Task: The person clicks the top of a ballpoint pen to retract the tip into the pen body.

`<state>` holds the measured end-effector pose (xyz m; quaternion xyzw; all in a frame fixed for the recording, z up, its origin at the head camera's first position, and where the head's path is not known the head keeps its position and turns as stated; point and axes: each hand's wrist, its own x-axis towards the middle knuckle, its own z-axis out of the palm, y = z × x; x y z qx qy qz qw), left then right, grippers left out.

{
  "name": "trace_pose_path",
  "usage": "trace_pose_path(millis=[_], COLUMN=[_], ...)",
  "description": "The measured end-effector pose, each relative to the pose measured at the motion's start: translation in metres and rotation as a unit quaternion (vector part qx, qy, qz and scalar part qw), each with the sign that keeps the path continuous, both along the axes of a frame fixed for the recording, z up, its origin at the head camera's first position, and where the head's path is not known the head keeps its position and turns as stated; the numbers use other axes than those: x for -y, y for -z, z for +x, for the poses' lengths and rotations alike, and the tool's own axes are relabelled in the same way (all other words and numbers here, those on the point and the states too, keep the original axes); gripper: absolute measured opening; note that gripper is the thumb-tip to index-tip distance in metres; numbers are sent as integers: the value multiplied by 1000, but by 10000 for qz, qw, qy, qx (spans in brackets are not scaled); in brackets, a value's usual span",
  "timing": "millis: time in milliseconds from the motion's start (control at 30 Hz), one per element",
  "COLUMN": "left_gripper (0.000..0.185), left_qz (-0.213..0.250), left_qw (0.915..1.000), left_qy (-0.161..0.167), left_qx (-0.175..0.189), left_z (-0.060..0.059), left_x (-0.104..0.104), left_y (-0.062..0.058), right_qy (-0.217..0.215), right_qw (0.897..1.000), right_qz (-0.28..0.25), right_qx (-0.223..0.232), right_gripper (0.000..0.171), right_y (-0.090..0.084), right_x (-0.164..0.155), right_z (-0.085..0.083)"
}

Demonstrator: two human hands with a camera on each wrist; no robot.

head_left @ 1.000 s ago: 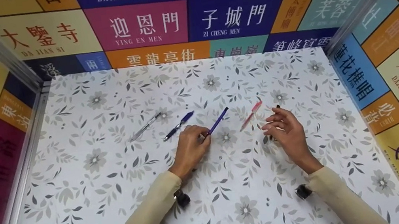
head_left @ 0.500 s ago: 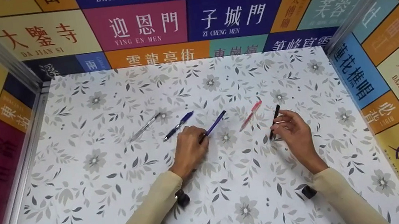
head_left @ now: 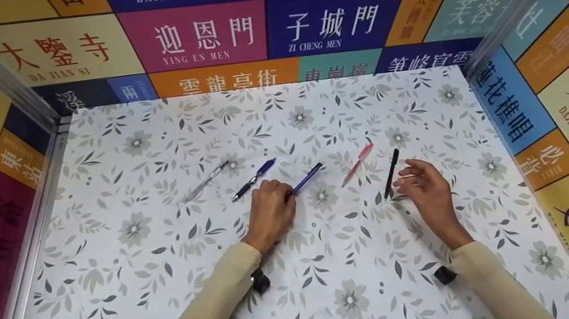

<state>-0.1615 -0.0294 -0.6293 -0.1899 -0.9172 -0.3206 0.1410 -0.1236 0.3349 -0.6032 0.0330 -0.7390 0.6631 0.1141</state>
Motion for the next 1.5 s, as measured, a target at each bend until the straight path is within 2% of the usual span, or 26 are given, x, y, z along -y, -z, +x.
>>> trace_pose_path(millis=[300,667,1167,1500], left_gripper=[11,11,18,21], left_qz=[-163,-541,-31,85], left_qw=[9999,9983,9999,9994], left_qy=[-57,-204,62,282], left_qx=[-5,-61,-109,-155], left_z=[-3,-6,-4,-5], left_x=[0,-1,-25,-42], left_y=[4,0,-16,-19], right_qy=[214,250,202,169], right_qw=[9992,9996,9995,9993], right_qz=[-286,-104,-219,-344], right_qx=[161,85,-33,3], right_gripper=[48,45,44,43], right_y=[2,3,4,0], right_x=[-5,-8,-10,-7], right_z=[2,4,0,1])
